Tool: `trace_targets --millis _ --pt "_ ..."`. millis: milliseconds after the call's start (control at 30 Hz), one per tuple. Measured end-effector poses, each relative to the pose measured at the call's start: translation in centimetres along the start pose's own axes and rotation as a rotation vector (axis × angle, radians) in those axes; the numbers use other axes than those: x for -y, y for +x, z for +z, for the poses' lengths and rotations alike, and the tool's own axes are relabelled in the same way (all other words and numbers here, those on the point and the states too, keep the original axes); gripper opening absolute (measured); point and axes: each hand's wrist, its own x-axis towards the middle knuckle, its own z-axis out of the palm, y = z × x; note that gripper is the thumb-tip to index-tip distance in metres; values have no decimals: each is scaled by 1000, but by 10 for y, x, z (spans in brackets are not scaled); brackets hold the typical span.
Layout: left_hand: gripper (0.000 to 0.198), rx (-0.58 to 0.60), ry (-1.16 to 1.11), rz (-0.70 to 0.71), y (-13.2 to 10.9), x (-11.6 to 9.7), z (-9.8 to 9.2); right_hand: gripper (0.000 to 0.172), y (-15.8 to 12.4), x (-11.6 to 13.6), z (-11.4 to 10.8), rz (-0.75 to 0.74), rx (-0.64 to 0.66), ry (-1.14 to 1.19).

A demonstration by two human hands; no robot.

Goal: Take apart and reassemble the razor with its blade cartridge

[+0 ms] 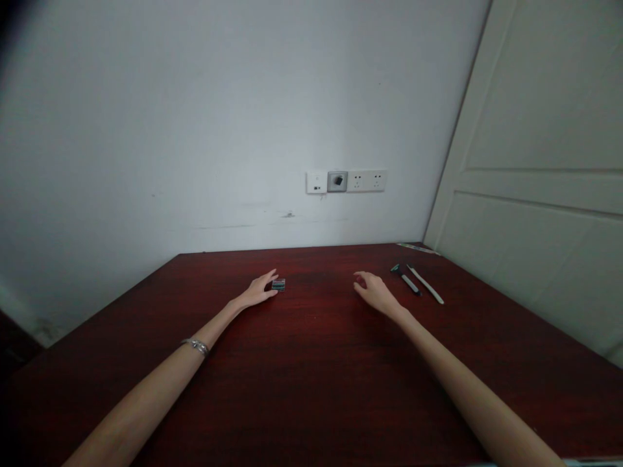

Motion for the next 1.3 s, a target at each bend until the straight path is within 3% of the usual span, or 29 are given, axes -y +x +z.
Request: trace_targets --millis 300,533,867,1100,1300 --pt "80 10 -59 19 -3 3 -2 31 7 -62 -48 215 -152 -349" --pt "66 -105 -310 -81 -6 6 -4 28 -3 -92 -58 386 -16 -476" --pt "60 -131 -366 -114 -3 12 -2 28 -6 -99 -52 528 105 -501" --pt "65 -101 -137 -62 -4 10 1 27 -4 -101 -50 529 110 -497" --pt "70 -76 21 -63 4 16 4 24 -2 -90 -45 443 73 -439"
